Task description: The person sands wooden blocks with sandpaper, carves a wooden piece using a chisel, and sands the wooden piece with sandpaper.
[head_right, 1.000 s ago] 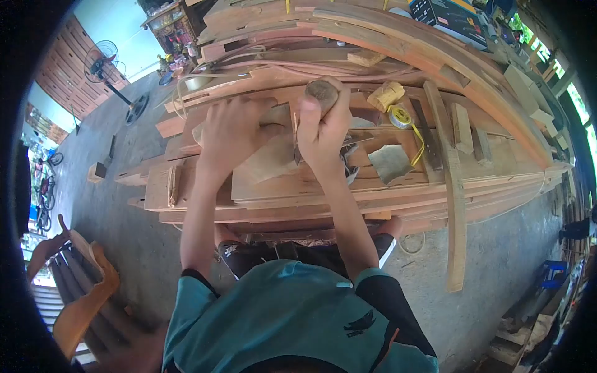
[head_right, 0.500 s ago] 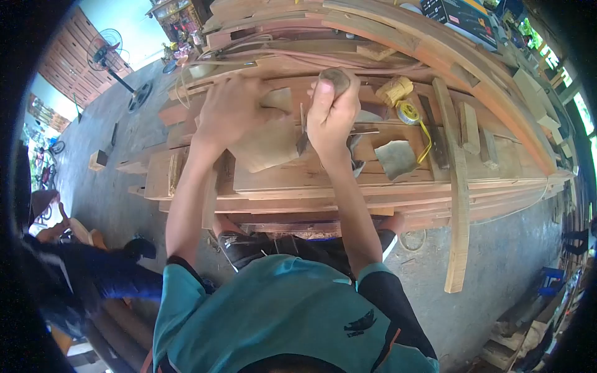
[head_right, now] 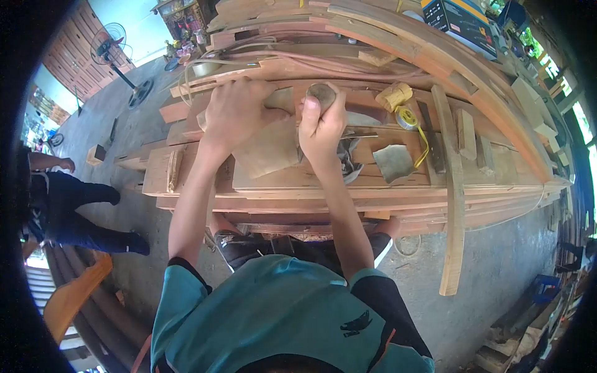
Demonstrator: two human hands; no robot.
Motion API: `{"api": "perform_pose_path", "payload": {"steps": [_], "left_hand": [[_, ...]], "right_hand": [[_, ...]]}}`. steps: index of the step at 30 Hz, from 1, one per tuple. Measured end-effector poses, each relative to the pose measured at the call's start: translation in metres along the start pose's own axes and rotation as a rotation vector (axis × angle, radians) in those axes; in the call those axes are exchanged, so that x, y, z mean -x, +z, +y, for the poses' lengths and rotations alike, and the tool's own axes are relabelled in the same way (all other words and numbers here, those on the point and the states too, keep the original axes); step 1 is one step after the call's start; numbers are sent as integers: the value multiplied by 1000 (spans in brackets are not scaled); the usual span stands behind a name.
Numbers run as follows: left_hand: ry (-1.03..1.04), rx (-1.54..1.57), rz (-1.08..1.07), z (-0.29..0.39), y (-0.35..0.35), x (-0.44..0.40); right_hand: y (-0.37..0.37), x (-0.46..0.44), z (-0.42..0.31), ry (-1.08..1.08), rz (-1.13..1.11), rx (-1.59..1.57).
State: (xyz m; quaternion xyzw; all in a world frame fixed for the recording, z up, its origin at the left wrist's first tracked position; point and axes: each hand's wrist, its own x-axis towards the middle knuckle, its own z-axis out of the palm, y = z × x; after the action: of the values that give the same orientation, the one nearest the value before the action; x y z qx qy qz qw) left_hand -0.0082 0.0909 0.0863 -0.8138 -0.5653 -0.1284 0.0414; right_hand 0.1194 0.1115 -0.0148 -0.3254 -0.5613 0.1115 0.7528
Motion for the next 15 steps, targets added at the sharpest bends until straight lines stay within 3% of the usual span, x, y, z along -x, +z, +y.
{"api": "perform_pose_path", "payload": {"steps": [4, 7, 11, 15], "left_hand": [[85, 56, 146, -3, -6, -2], [71, -1, 122, 4, -24, 3], [-24, 7, 77, -1, 3, 3], [-29, 23, 43, -6, 6, -2]], "right_hand": [[-6, -11, -23, 10, 21, -79], [-12, -32, -45, -56, 57, -129], [-2, 14, 28, -87, -41, 186], [-3, 14, 22, -71, -26, 124]]}}
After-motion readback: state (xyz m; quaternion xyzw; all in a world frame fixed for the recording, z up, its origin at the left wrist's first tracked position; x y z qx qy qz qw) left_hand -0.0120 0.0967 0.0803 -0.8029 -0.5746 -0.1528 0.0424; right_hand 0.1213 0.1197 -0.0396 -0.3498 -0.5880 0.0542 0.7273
